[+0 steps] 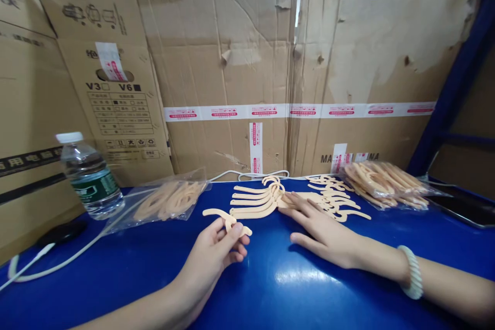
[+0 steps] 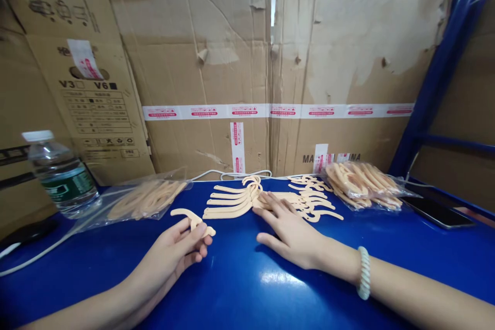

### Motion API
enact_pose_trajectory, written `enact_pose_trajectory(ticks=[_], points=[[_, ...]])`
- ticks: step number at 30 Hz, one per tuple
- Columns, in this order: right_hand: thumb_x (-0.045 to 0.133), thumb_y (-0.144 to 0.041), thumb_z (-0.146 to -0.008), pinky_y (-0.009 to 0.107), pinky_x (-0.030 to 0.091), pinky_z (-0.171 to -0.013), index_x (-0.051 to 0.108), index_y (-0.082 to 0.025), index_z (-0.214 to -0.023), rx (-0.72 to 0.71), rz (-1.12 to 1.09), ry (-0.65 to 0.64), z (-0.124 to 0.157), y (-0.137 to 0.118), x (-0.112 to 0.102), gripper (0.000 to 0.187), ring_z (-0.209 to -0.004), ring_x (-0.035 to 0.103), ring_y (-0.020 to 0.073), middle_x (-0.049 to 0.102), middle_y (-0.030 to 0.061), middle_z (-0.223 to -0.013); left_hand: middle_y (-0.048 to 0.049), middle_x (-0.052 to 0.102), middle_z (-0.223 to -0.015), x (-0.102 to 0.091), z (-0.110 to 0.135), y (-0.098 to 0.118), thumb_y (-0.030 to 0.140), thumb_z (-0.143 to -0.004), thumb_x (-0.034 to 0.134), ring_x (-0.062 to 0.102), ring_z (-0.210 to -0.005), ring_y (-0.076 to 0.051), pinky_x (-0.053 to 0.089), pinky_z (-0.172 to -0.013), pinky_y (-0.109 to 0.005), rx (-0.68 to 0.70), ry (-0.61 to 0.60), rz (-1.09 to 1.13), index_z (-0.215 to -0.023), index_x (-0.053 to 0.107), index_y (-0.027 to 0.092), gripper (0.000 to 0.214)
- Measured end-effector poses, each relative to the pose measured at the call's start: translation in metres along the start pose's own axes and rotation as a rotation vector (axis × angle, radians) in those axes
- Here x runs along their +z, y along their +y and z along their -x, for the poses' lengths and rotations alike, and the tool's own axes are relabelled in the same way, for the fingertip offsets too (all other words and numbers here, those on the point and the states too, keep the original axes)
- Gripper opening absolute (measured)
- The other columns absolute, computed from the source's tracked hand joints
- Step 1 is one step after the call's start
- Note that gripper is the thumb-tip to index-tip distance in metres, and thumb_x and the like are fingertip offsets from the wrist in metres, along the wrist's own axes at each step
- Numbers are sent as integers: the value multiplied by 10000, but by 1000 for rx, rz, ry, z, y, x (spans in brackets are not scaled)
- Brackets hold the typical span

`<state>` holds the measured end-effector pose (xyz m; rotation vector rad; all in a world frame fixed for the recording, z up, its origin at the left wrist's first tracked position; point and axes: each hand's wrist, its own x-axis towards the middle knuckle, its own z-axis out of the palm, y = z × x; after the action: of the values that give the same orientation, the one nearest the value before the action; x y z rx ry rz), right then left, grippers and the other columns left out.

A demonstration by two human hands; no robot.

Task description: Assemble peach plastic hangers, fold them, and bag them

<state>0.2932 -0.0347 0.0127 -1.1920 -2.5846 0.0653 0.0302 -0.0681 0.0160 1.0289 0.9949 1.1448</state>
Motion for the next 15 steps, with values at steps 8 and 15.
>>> enact_pose_trajectory(ticks=[8,15], points=[[440,-186,-924,486,501,-836,612,-188,-1011,70,61,161,21,16,-5,192,-952,576,288,628,137,-1010,-4,610,-730,-11,-9,6,375,-628,850,514,-638,-96,417,-601,-217,50,22,-65,-743,653,135,331],[405,-257,-962,406,502,-734,514,-220,-831,105,-43,181,25,20,-2,174,-815,572,237,607,85,-875,23,565,-707,-21,-15,-1,358,-663,843,507,-664,-104,436,-642,-227,89,22,54,-765,633,165,303]])
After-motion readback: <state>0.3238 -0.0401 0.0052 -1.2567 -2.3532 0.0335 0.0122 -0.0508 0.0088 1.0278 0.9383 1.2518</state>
